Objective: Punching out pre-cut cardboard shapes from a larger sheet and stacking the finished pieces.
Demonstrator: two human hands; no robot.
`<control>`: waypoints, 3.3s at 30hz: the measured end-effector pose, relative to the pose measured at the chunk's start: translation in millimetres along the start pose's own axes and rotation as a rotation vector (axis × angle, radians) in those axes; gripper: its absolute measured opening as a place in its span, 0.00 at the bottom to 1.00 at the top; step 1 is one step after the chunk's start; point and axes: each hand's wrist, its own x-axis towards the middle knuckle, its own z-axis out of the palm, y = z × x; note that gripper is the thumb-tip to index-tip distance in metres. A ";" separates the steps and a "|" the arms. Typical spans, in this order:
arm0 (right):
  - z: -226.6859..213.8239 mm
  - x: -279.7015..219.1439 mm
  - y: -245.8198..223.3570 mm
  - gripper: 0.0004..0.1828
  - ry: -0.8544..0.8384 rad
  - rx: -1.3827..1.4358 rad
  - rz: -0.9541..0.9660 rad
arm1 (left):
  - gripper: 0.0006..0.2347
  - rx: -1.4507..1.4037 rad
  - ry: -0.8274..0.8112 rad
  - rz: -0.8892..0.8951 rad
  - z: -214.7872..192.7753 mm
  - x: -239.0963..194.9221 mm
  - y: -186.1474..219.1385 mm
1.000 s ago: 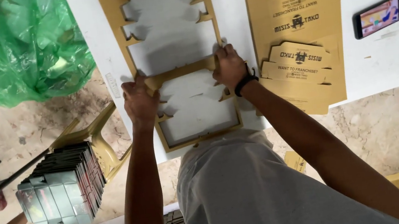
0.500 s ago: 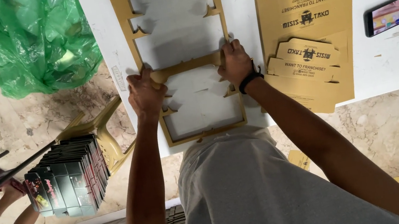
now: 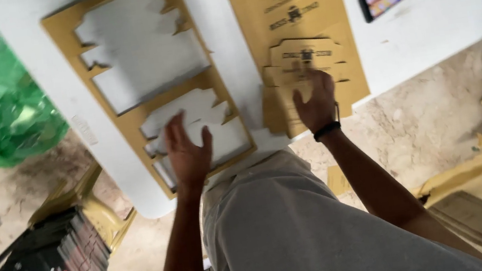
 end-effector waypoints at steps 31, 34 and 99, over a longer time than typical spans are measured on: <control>-126.3 45.7 220.8 0.24 -0.517 0.644 0.181 | 0.13 -0.514 -0.070 -0.380 175.0 -93.6 268.7; -121.8 53.2 225.1 0.18 -0.371 0.814 0.008 | 0.16 -0.431 0.108 -0.275 214.0 -110.4 241.9; -117.1 390.8 474.4 0.19 -0.042 1.772 0.856 | 0.21 0.044 0.128 -0.558 259.7 -62.3 250.3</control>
